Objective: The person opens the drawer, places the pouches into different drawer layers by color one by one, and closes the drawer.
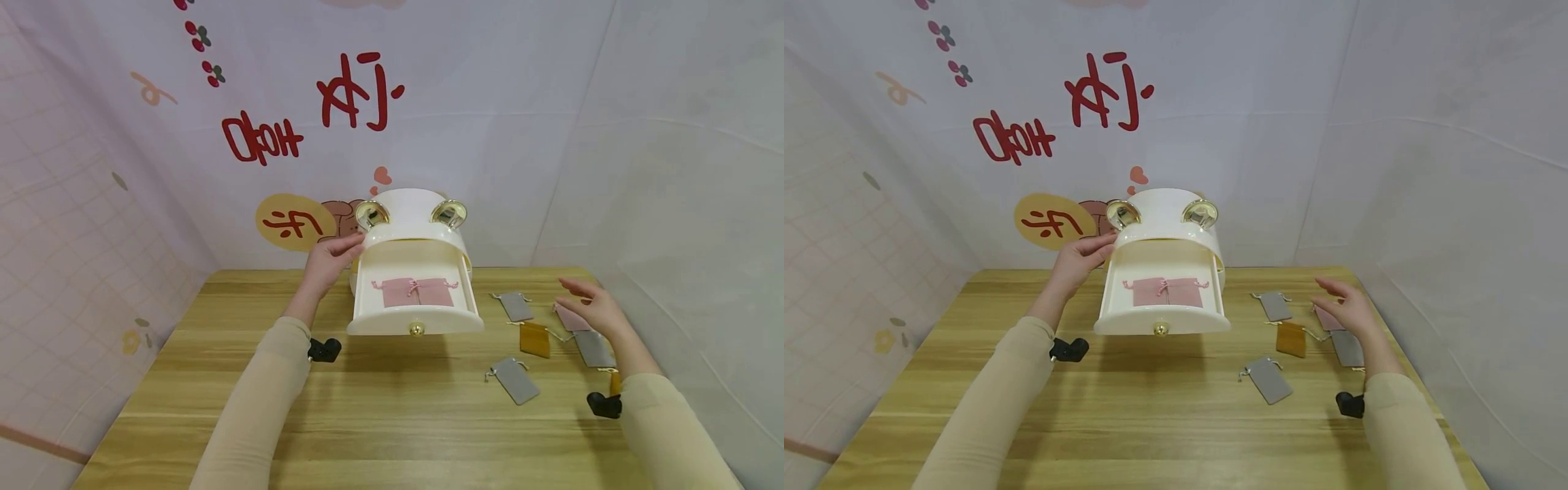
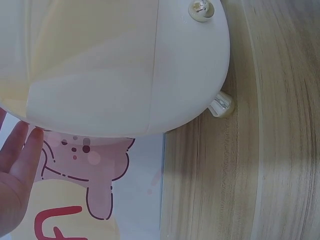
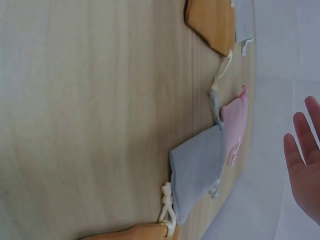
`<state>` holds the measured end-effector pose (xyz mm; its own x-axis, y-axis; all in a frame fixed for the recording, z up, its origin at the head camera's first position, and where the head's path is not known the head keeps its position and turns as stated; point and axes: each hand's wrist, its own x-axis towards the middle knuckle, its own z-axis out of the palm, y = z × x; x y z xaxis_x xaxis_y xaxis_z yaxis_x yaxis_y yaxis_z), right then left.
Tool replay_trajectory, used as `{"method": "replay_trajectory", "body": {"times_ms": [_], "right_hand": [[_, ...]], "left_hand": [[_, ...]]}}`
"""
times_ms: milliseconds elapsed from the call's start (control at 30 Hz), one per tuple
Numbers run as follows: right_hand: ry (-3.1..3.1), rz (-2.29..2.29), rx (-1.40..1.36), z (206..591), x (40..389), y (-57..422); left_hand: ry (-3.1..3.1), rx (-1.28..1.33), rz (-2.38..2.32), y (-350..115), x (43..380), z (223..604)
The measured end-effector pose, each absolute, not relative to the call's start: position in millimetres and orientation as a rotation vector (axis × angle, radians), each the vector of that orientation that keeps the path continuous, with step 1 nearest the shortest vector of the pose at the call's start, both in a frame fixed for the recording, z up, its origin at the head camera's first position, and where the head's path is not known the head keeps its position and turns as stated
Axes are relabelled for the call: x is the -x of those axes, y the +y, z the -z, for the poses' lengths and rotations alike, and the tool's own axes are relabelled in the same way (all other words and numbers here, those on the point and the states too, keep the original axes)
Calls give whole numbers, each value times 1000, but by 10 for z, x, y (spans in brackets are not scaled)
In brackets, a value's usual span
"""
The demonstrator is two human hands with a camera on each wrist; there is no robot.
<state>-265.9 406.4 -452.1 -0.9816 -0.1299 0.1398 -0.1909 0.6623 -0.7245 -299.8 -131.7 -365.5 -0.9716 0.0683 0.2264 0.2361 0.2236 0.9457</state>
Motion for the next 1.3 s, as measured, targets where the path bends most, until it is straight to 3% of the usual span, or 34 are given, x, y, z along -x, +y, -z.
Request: {"method": "replay_trajectory", "body": {"times_ms": [667, 933, 1300], "right_hand": [[-2885, -1274, -127, 4802, 2694, 4324], [-2899, -1124, -238, 4986, 2693, 4400], [-2993, -959, -147, 5116, 2764, 4414]], "left_hand": [[-2355, 278, 1868, -1303, 2965, 3663], [-2355, 271, 1892, -1303, 2960, 3656], [-2392, 268, 1855, -1232, 2705, 3353]]}}
